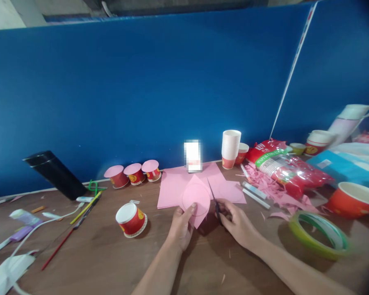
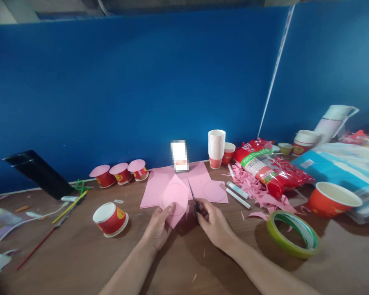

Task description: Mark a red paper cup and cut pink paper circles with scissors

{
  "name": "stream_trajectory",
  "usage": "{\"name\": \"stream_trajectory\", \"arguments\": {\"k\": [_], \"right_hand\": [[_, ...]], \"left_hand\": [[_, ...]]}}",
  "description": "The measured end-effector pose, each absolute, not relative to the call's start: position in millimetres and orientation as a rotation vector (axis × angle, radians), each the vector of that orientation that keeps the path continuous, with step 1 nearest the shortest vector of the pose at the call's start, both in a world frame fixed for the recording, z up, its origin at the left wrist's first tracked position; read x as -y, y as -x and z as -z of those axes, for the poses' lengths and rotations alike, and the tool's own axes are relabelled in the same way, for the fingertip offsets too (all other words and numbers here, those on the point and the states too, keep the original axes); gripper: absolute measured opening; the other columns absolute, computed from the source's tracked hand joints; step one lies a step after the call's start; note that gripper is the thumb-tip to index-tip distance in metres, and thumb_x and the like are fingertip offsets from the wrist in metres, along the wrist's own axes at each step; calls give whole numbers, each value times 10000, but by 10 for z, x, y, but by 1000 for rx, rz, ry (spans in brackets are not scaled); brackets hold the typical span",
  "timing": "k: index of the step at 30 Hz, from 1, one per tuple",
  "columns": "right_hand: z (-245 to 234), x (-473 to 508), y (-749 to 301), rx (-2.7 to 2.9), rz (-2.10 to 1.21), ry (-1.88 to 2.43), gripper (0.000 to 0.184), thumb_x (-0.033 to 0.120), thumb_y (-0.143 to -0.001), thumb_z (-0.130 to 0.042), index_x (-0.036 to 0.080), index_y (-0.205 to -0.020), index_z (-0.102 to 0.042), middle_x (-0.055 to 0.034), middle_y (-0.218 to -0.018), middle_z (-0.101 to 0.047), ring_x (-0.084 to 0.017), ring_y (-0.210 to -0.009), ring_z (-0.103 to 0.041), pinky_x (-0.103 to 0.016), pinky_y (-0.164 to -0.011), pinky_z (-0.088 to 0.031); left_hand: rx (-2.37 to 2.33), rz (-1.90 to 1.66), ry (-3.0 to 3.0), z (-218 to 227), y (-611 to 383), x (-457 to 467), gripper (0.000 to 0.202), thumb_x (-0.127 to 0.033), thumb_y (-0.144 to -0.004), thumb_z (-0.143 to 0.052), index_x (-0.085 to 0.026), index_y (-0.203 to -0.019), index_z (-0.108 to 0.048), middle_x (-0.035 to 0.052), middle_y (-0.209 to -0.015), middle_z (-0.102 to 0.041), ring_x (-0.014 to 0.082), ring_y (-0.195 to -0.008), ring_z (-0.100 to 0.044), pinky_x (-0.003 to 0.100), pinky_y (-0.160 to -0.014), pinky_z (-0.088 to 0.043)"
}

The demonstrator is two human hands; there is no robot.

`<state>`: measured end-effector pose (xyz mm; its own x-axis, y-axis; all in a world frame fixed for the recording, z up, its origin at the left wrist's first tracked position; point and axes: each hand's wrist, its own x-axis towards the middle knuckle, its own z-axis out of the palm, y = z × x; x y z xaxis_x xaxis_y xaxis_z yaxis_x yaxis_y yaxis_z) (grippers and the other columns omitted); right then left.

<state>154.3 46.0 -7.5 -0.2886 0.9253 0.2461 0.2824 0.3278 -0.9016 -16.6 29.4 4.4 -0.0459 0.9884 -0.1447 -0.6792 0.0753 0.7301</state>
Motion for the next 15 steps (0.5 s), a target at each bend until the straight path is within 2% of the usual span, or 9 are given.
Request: {"name": "stream_trajectory", "arguments": {"k": [9,15], "right_hand": [[-13,-433,-1524,1657,-1096,1096,332,302,-779,-554,167,-1082,-536,-35,-798,-642,-172,-730,-602,-264,-653,-500],[-32,-408,-1516,1696,-1139,1053,360,316,-759,-595,157,-1080,-557,1,-736,-570,-131,-671,-530,-220,-604,-449]], "left_hand": [[-921,-1541,-412,-91,130,-293,397,-202,-585,-754,-81,-939,-621,115,-823,-697,225,-789,-658,315,-740,-524],[-911,-1606,-433,-83,121,-308,327,-175,-623,-729,-81,-916,-617,119,-846,-695,220,-838,-652,306,-773,-520]]}}
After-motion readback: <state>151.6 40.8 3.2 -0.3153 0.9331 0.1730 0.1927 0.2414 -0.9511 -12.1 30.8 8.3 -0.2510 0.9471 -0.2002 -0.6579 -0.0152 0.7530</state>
